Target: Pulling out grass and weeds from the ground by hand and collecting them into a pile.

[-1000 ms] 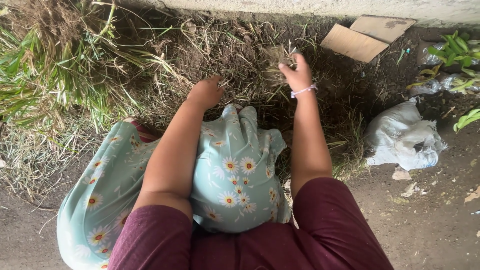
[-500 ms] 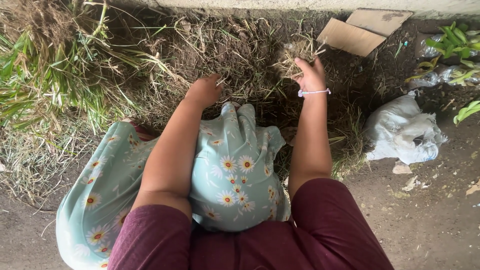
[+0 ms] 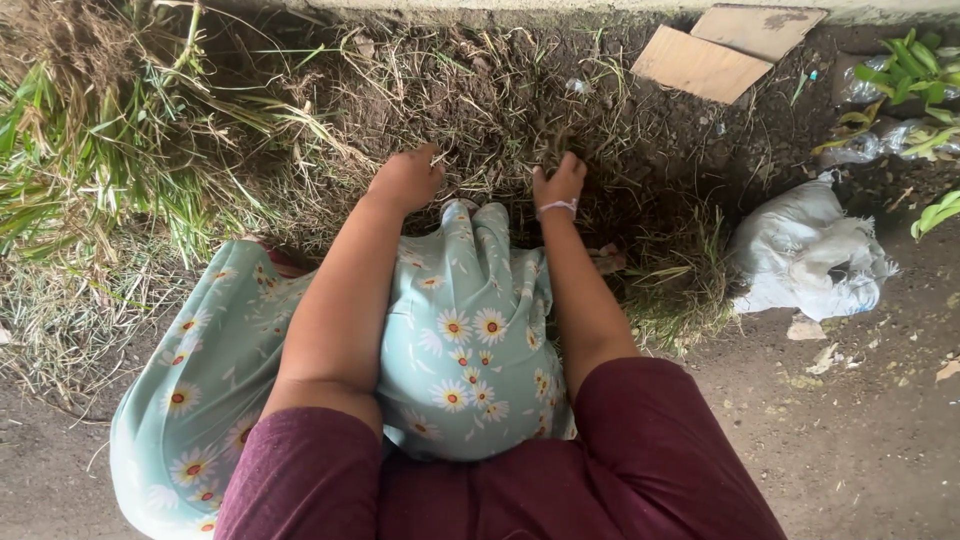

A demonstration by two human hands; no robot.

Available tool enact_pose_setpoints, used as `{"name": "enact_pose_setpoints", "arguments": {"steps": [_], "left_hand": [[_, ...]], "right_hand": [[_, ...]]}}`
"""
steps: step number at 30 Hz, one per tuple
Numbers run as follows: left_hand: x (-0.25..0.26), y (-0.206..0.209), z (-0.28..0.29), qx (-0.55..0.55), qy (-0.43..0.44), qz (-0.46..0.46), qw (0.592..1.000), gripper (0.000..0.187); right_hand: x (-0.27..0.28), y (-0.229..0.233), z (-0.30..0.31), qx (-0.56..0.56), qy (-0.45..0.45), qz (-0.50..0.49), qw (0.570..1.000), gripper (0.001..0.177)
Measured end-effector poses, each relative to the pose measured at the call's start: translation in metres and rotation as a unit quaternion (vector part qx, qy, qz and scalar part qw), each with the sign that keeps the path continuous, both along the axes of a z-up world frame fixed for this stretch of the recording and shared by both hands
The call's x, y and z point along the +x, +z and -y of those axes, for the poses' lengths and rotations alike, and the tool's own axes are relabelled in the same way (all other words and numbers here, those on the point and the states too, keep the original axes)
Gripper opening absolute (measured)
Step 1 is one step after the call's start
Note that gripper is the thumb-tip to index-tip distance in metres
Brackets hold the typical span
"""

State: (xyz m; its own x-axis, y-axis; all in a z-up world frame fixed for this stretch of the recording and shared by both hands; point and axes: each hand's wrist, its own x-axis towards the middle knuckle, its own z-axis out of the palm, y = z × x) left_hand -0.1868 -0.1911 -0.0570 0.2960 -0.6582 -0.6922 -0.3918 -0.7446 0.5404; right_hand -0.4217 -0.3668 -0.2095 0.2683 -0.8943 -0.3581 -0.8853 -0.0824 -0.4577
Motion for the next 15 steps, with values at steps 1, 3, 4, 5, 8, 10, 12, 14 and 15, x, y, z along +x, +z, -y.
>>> {"name": "enact_pose_setpoints", "arguments": {"steps": [1, 3, 4, 5, 8, 10, 12, 14, 15], "left_hand": [[0.000, 0.000, 0.000, 0.000, -0.001, 0.000, 1.000, 0.050], [0.000, 0.000, 0.000, -0.005, -0.006, 0.004, 1.000, 0.050], [0.000, -0.002, 0.001, -0.006, -0.007, 0.005, 1.000, 0.050], [0.000, -0.004, 0.002, -0.002, -0.010, 0.008, 1.000, 0.050], [-0.003, 0.005, 0.001, 0.001, -0.008, 0.007, 1.000, 0.050], [-0.003, 0.012, 0.003, -0.002, -0.003, 0.005, 1.000, 0.050], [-0.003, 0.015, 0.005, -0.009, -0.011, 0.007, 1.000, 0.051], [-0.002, -0.004, 0.005, -0.008, -0.019, 0.015, 1.000, 0.052], [-0.002, -0.013, 0.004, -0.006, -0.028, 0.021, 0.999, 0.053]], "right_hand": [[0.005, 0.006, -0.003, 0.000, -0.001, 0.000, 1.000, 0.055], [0.015, 0.017, -0.007, 0.012, 0.022, -0.010, 1.000, 0.055], [0.018, 0.021, -0.006, 0.011, 0.022, -0.010, 1.000, 0.055], [0.021, 0.025, -0.006, 0.027, 0.019, -0.006, 0.999, 0.054], [0.020, 0.009, 0.001, 0.068, -0.001, 0.016, 0.998, 0.053], [0.018, 0.001, 0.007, 0.089, -0.017, 0.036, 0.995, 0.055], [0.017, 0.004, 0.009, 0.151, -0.059, 0.077, 0.984, 0.072], [0.025, 0.031, 0.010, 0.173, -0.089, 0.152, 0.969, 0.059], [0.028, 0.045, 0.010, 0.195, -0.118, 0.226, 0.947, 0.045]]}}
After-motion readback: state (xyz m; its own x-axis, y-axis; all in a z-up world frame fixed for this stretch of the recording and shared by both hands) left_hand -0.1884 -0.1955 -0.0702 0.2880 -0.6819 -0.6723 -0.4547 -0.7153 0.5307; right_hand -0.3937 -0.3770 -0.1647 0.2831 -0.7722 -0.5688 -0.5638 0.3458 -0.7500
